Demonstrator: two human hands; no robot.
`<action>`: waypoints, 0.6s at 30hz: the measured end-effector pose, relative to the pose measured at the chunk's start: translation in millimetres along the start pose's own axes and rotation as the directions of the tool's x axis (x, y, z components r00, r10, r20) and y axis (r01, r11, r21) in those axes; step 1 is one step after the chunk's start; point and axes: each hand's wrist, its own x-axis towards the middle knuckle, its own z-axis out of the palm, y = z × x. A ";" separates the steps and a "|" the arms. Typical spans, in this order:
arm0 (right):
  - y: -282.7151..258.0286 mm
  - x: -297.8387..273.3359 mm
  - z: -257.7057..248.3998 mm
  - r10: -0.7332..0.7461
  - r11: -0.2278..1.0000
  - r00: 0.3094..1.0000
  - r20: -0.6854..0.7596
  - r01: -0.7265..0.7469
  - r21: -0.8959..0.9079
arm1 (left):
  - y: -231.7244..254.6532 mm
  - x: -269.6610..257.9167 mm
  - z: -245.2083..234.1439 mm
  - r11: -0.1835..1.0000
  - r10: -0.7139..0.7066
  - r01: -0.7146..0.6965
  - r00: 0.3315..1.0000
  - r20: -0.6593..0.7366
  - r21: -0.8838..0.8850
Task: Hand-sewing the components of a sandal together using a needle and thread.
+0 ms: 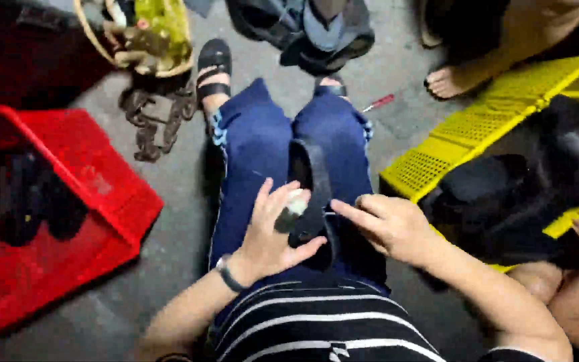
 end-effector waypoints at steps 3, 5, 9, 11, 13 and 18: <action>1.2 9.9 -7.1 0.009 0.996 0.999 0.041 -0.005 -0.088 | 1.2 0.9 3.2 0.998 -0.002 0.001 1.000 -0.009 -0.055; 0.0 15.3 -14.4 0.018 0.990 0.998 0.060 -0.010 -0.138 | 1.0 0.3 5.6 0.997 -0.008 0.006 1.000 -0.015 -0.083; -4.2 21.6 -26.4 0.031 0.970 0.991 0.133 0.003 -0.242 | -1.3 1.7 8.8 0.995 -0.006 0.002 0.999 -0.043 -0.100; -6.9 21.2 -29.7 0.021 0.957 0.988 0.155 0.025 -0.288 | -1.0 4.6 11.4 0.995 0.028 -0.034 0.998 -0.062 -0.098; -9.9 21.4 -31.4 0.029 0.928 0.981 0.193 0.046 -0.370 | -1.2 7.9 13.1 0.993 0.027 -0.034 0.998 -0.061 -0.117; -3.7 21.3 -6.0 -0.031 0.927 0.982 0.186 0.098 -0.362 | -13.3 7.2 20.1 0.989 0.038 -0.047 0.997 -0.065 -0.137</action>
